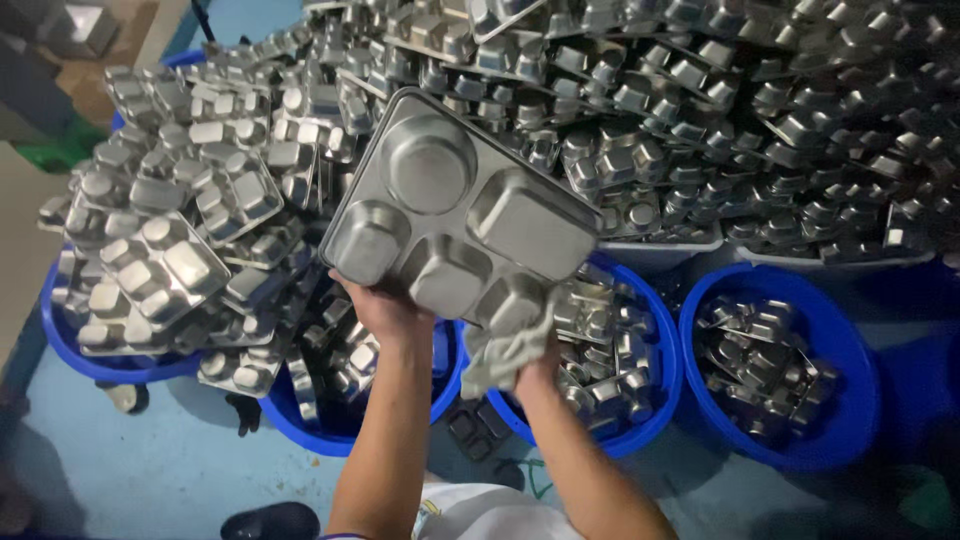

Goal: The person repeatedly picks up stainless steel compartmentalized trays from a large pile, wipes them with a white cloth, and places them into blue bins. The process is continuous and repetitive.

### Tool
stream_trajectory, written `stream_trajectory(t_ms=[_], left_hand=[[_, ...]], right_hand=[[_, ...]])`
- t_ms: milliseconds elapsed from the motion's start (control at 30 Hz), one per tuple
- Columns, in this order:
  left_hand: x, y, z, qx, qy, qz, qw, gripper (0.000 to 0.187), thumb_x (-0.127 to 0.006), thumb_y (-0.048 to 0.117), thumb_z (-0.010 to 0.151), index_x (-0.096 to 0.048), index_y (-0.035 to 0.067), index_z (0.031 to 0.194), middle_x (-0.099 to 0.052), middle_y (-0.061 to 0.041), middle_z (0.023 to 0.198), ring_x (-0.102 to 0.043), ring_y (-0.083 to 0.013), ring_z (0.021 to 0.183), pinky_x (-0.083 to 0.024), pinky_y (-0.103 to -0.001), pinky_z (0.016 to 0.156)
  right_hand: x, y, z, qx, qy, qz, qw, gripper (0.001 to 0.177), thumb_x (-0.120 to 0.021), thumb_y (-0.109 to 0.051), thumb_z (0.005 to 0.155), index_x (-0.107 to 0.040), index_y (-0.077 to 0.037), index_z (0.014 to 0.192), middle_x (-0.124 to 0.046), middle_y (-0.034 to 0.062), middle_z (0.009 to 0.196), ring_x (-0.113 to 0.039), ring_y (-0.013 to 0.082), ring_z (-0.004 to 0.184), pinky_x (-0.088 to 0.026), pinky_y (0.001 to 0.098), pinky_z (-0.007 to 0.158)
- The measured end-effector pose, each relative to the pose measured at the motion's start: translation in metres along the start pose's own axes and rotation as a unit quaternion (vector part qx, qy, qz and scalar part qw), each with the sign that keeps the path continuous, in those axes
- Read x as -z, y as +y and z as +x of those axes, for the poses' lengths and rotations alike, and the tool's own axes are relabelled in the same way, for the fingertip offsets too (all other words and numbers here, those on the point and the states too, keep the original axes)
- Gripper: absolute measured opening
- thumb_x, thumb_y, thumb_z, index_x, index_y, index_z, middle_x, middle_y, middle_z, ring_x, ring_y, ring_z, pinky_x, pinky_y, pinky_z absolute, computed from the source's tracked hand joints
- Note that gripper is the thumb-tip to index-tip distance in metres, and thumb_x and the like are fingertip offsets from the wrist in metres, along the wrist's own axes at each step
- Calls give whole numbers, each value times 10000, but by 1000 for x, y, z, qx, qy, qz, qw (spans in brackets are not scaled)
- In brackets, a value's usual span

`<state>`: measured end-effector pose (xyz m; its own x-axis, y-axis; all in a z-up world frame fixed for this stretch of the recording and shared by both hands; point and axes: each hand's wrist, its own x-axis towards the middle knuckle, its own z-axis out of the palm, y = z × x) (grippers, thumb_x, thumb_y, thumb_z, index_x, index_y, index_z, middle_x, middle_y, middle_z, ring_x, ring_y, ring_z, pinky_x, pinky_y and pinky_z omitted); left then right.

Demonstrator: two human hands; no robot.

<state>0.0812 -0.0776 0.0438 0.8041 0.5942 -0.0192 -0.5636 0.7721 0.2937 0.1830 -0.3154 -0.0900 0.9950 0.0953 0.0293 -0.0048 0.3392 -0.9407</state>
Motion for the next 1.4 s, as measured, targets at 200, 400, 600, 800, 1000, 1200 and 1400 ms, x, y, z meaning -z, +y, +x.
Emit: stream_trajectory(t_ms=[200, 400, 600, 800, 1000, 1200, 1400], left_hand=[[32, 49, 36, 111, -205, 123, 965, 635, -509, 614, 997, -609, 72, 1313, -667, -124, 1267, -617, -289, 1198, -488, -452, 1032], [22, 18, 52, 107, -22, 284, 953, 417, -657, 441, 1034, -580, 64, 1195, -605, -85, 1044, -577, -220, 930, -498, -396, 774], [-14, -41, -13, 179, 77, 72, 978, 498, -512, 509, 952, -622, 101, 1215, -699, -135, 1174, -684, -299, 1066, -557, -468, 949], [0, -18, 30, 190, -91, 0, 978, 517, -425, 552, 1018, -528, 71, 1180, -663, -160, 1289, -640, -335, 1219, -491, -513, 1043], [-23, -34, 14, 11, -84, 341, 936, 548, -597, 431, 988, -520, 16, 1337, -609, -187, 1270, -572, -250, 1158, -458, -394, 1015], [-9, -62, 21, 150, 53, 444, 882, 561, -477, 470, 1047, -466, 60, 1431, -612, -126, 1271, -571, -243, 1183, -414, -352, 1038], [-44, -15, -27, -100, -307, 375, 869, 1166, -918, 293, 742, -141, 76, 1583, -290, -133, 1522, -393, -274, 1413, -393, -387, 1155]], right_hand=[[34, -59, 1, 80, 59, -24, 995, 661, -679, -488, 1003, -543, 24, 1399, -626, 171, 1283, -606, 264, 1181, -477, 410, 1042], [67, -47, 32, 150, 94, -110, 978, 663, -718, -533, 1061, -567, 58, 1321, -631, 215, 1174, -606, 299, 1059, -468, 446, 964], [17, 47, 23, 159, 290, -500, 800, 656, -584, -525, 974, -488, 6, 1347, -637, 213, 1205, -687, 327, 1014, -571, 406, 887], [6, 36, -13, 154, 253, -148, 943, 543, -450, -459, 1116, -464, -31, 1449, -584, 177, 1344, -568, 314, 1224, -418, 436, 1064], [14, -77, 18, 233, 240, -34, 942, 454, -505, -381, 1117, -506, -2, 1366, -607, 142, 1323, -571, 287, 1205, -440, 408, 1043], [-82, -8, -66, 263, 286, -103, 916, 370, -560, -304, 1118, -549, 27, 1283, -630, 107, 1302, -573, 260, 1185, -462, 380, 1023], [-101, -84, -80, 426, 10, -451, 784, 461, -711, -436, 865, -617, -52, 1104, -695, 168, 973, -667, 335, 912, -520, 431, 814]])
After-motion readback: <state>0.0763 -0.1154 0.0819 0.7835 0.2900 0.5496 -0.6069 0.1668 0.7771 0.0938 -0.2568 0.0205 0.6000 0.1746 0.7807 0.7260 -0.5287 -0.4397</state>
